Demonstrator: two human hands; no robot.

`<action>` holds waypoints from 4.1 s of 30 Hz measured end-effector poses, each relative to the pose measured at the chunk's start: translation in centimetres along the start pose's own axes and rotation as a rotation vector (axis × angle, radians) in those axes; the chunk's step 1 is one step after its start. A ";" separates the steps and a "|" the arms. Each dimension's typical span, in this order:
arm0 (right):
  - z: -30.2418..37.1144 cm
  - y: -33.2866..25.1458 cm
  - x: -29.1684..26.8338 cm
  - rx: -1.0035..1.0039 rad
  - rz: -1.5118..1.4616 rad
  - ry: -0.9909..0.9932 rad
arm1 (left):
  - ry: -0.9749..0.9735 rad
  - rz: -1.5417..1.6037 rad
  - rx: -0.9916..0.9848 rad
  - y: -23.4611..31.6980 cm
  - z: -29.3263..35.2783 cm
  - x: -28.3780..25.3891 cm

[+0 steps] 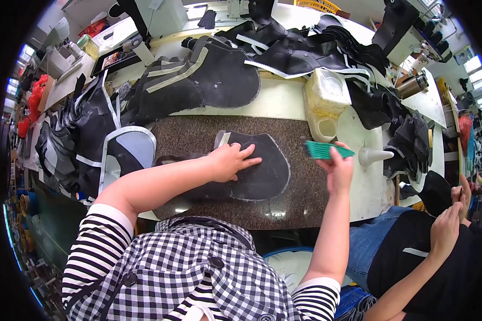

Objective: Manufacturing shoe components by applying adhesive and joining parts.

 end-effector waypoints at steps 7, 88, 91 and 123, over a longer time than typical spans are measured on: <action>0.3 1.2 11.0 -0.200 0.637 -0.263 | 0.036 0.090 -0.064 -0.3 -0.4 -0.4; 0.8 5.8 9.5 -0.131 0.444 0.070 | 0.044 0.339 -0.216 -1.9 -0.2 0.4; 2.0 4.9 10.2 -0.380 0.554 0.304 | -0.011 0.340 -0.224 -2.0 -0.3 0.6; 23.2 10.6 15.8 -0.516 0.364 -0.219 | 0.976 0.388 0.146 1.4 9.5 -2.3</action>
Point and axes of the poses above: each hand's wrist, its own z-axis away from the middle knuckle, its own x-axis out of the palm, y = z × x, the point moved 6 cm from there along -z, towards the middle knuckle, and after that the axes turned 13 degrees about z, right-handed, at the moved point
